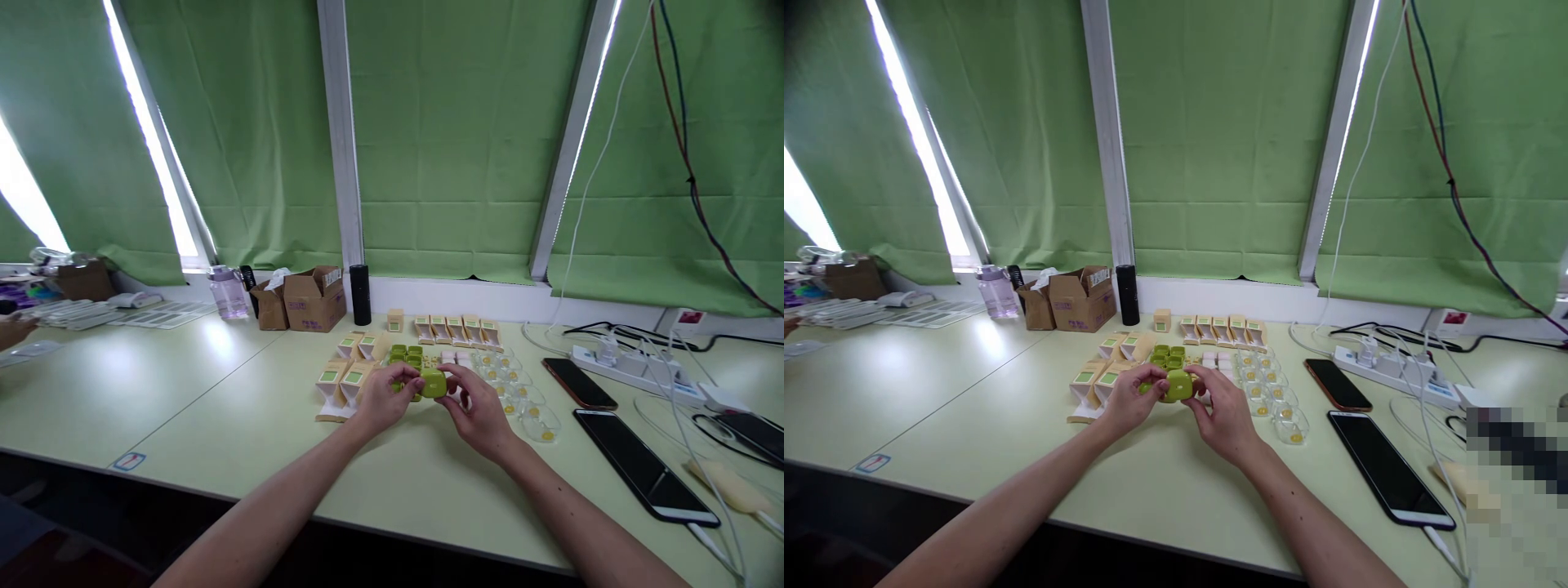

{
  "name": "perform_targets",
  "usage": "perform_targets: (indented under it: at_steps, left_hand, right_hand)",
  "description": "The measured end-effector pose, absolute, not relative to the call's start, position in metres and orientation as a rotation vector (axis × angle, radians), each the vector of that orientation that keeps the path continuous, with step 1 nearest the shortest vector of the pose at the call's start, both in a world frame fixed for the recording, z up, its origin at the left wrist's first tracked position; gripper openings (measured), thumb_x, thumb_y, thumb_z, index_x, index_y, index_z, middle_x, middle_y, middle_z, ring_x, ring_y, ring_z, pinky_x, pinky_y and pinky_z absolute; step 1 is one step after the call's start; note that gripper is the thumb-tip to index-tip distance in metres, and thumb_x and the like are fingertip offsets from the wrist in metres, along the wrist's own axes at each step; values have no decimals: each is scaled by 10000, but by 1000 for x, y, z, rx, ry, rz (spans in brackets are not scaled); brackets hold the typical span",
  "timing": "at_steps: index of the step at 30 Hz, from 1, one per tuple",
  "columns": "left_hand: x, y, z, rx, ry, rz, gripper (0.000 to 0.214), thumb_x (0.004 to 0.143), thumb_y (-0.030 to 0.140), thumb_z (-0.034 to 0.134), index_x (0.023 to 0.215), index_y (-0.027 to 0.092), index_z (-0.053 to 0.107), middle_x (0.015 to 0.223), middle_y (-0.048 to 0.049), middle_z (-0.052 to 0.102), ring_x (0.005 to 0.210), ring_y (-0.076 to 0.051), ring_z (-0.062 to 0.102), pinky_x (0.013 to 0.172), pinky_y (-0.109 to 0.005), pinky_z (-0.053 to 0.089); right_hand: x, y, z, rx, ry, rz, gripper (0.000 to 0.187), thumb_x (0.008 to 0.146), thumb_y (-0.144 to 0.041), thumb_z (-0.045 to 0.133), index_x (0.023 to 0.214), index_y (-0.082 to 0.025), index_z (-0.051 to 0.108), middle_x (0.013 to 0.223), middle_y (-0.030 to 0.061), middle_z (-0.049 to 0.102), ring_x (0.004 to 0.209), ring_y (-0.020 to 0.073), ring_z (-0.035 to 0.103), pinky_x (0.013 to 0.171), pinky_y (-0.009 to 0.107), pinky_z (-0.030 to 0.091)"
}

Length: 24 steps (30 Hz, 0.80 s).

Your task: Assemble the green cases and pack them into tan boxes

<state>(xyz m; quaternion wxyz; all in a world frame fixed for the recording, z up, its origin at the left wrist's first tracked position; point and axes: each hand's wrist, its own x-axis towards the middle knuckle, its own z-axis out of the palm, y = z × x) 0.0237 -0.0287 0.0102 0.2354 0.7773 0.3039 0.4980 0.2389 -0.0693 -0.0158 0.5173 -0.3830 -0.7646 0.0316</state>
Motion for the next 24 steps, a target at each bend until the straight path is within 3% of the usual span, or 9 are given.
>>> perform_targets:
  at_steps: [6,13,18,24]
  left_hand:
    - [19,-29,10,2282,830,1374,327,1056,393,560,860,181,713,800,-65,760,742,-194,697,664,-284,523]
    - [17,-28,7,2393,761,1426,148,996,255,627,995,186,758,898,-80,795,832,-220,690,763,-337,540]
    - [18,-26,7,2438,730,1442,142,1000,255,635,982,199,765,876,-75,796,816,-223,689,789,-364,540]
    - [16,-24,7,2518,684,1469,95,998,274,666,1006,211,737,872,-70,775,806,-228,687,823,-395,543]
  right_hand:
    - [238,-72,-14,-925,-1791,249,445,931,-237,696,1357,-297,583,969,38,697,804,205,651,594,291,521]
    - [237,-74,-8,-866,-1717,344,396,913,-237,695,1295,-278,596,1066,59,650,889,207,621,622,280,540]
    - [236,-75,-6,-823,-1712,390,385,922,-232,673,1296,-290,596,1175,80,639,1029,234,637,682,294,581]
    - [236,-76,-3,-783,-1723,415,297,972,-294,651,1266,-276,612,1182,93,646,1056,242,646,723,316,598]
